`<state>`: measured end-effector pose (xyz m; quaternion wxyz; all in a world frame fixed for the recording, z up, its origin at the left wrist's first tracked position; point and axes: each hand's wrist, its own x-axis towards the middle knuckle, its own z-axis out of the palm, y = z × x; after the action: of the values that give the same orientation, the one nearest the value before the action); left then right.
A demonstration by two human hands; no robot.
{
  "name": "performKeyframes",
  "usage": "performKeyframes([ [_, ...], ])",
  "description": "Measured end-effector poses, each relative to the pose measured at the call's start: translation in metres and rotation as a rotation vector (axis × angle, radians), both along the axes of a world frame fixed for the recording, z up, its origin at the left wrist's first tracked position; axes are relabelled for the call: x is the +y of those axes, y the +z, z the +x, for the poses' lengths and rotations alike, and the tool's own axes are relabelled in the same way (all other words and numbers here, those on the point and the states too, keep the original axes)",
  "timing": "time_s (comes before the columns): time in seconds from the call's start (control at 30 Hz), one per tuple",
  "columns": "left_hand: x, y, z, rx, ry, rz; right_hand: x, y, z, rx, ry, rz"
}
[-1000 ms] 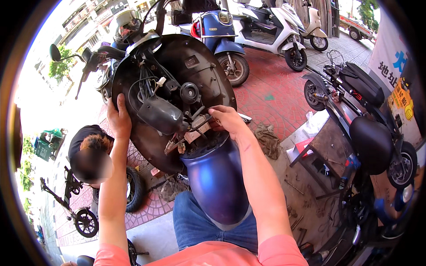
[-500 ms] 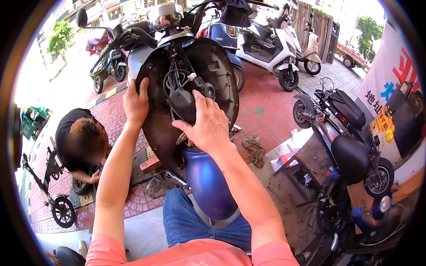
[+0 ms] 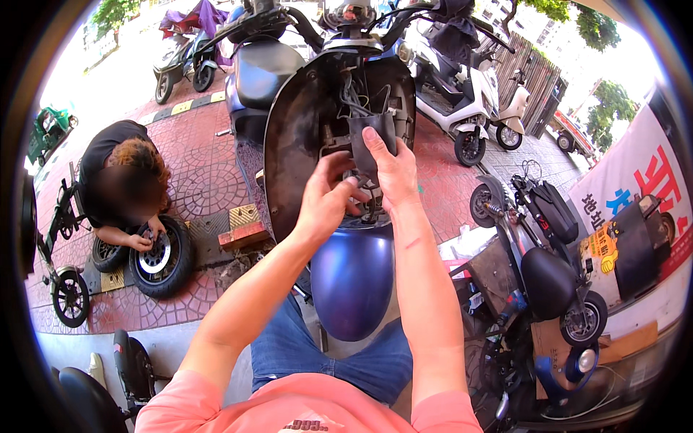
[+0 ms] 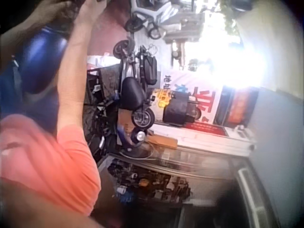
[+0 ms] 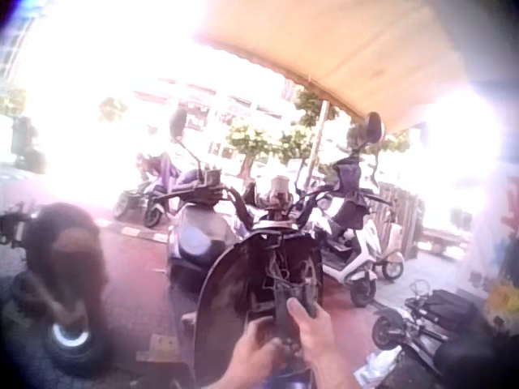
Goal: The person disassembles the front fairing of a motorcycle, receives a package, and then installs a wheel onto the front forks by hand and with a tool.
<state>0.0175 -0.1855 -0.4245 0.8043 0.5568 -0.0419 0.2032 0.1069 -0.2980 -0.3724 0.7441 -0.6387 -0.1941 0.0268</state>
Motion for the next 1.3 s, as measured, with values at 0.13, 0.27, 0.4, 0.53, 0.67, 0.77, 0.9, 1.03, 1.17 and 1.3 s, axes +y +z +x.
performKeyframes([
  [0.13, -0.018, -0.027, 0.024, -0.057, -0.220, -0.259, 0.017, 0.005, 0.000, -0.335, -0.244, -0.376],
  [0.27, -0.030, -0.043, 0.019, -0.126, 0.073, 0.194, 0.026, 0.011, 0.010, -0.425, -0.359, -0.396],
  [0.4, -0.021, -0.047, 0.030, -0.172, 0.173, 0.188, 0.056, 0.037, -0.004, -0.442, -0.522, -0.724],
  [0.53, 0.000, -0.027, 0.023, 0.025, -0.055, -0.127, 0.054, 0.034, -0.010, -0.608, -0.325, -0.947],
  [0.67, 0.013, -0.019, 0.007, 0.146, -0.109, -0.334, -0.004, 0.032, -0.022, -0.499, -0.204, -0.735],
  [0.77, 0.016, -0.010, 0.003, 0.241, -0.137, -0.356, -0.083, 0.020, -0.056, -0.385, -0.282, -0.536],
  [0.9, 0.025, 0.009, -0.014, 0.257, -0.247, -0.200, -0.230, -0.060, -0.115, -0.152, -0.663, -0.529],
  [1.03, 0.063, 0.015, -0.043, 0.045, 0.132, 0.449, -0.364, -0.186, -0.240, 0.243, -1.103, -0.823],
  [1.17, 0.117, 0.015, 0.000, -0.421, 0.854, 0.897, -0.427, -0.318, -0.416, 0.768, -1.180, -1.123],
  [1.3, 0.191, -0.015, 0.089, -0.225, 1.043, 1.194, -0.394, -0.414, -0.522, 1.394, -0.880, -0.805],
])
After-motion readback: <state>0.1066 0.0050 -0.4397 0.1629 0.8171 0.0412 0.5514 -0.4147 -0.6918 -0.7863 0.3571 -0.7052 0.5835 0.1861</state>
